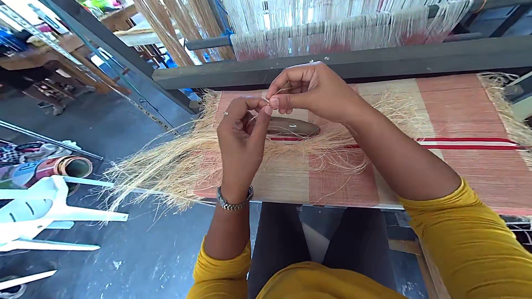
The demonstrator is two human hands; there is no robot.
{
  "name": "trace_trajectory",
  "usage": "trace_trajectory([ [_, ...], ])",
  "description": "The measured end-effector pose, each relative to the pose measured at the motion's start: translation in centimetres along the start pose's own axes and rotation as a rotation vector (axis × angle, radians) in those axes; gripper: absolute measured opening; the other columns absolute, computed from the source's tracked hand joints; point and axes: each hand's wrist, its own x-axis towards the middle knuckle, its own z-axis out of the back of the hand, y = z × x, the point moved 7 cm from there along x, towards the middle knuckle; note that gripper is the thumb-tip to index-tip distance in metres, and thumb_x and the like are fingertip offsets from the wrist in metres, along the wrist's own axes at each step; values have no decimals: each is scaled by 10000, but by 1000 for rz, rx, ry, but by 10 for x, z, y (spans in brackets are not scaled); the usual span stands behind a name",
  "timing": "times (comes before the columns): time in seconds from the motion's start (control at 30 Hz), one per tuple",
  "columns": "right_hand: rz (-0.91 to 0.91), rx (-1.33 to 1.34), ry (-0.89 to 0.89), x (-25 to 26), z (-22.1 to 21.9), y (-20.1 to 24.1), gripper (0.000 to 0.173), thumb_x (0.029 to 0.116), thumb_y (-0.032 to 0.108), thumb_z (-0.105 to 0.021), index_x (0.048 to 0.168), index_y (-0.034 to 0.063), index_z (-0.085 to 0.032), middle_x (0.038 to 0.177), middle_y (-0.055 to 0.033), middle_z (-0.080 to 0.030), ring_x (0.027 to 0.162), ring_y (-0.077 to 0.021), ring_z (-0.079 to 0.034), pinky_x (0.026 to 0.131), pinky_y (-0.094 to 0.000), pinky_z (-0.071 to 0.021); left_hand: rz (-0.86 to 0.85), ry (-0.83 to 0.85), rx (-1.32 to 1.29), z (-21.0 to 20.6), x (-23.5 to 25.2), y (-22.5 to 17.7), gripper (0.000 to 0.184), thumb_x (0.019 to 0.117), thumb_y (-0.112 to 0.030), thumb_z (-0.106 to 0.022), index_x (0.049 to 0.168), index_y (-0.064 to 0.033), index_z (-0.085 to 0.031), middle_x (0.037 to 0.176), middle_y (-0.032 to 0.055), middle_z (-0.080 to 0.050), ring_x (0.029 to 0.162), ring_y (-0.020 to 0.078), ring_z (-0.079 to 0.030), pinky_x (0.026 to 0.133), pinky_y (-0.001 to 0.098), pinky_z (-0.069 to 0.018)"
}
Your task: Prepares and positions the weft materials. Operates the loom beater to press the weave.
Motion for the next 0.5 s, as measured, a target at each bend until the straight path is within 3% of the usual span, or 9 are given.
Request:
trace_trajectory([
  [0.07,-86,147,-4,-1,0,-5,245,930,9,-719,1162,-18,-648,904,-90,-720,765,-143,-709,717,-283,-622,-28,-21,14,-2,1,-4,102,1026,-147,-619,1111,-102,-653,871,-15,-569,550,36,-431,451,153,-348],
  [0.13,-158,196,-56,-2,0,-6,412,914,3,-733,1258,25,-507,890,-93,-715,740,-155,-714,706,-285,-620,-58,-44,48,-1,2,-7,112,1026,-141,-620,1119,-94,-660,879,-13,-561,571,33,-439,466,152,-356],
  [0.2,-171,155,-107,-2,1,-3,447,902,20,-759,1215,53,-443,871,-88,-720,716,-161,-720,686,-286,-619,-71,-67,84,0,3,-8,121,1021,-144,-631,1123,-94,-672,876,-11,-563,566,34,-425,465,160,-338],
  [0.33,-50,-135,-138,-6,2,10,113,932,89,-753,1021,36,-707,858,-31,-728,746,-98,-711,707,-248,-624,-48,-70,90,-1,2,-7,132,1023,-147,-629,1136,-92,-671,844,-18,-567,535,30,-413,446,158,-330],
  [0.5,132,-479,-105,-10,-5,24,88,977,140,-693,978,82,-759,868,15,-725,761,-15,-671,723,-189,-583,-7,-54,54,-3,-2,-4,108,1021,-144,-632,1107,-89,-667,840,-18,-580,541,28,-445,450,149,-362],
])
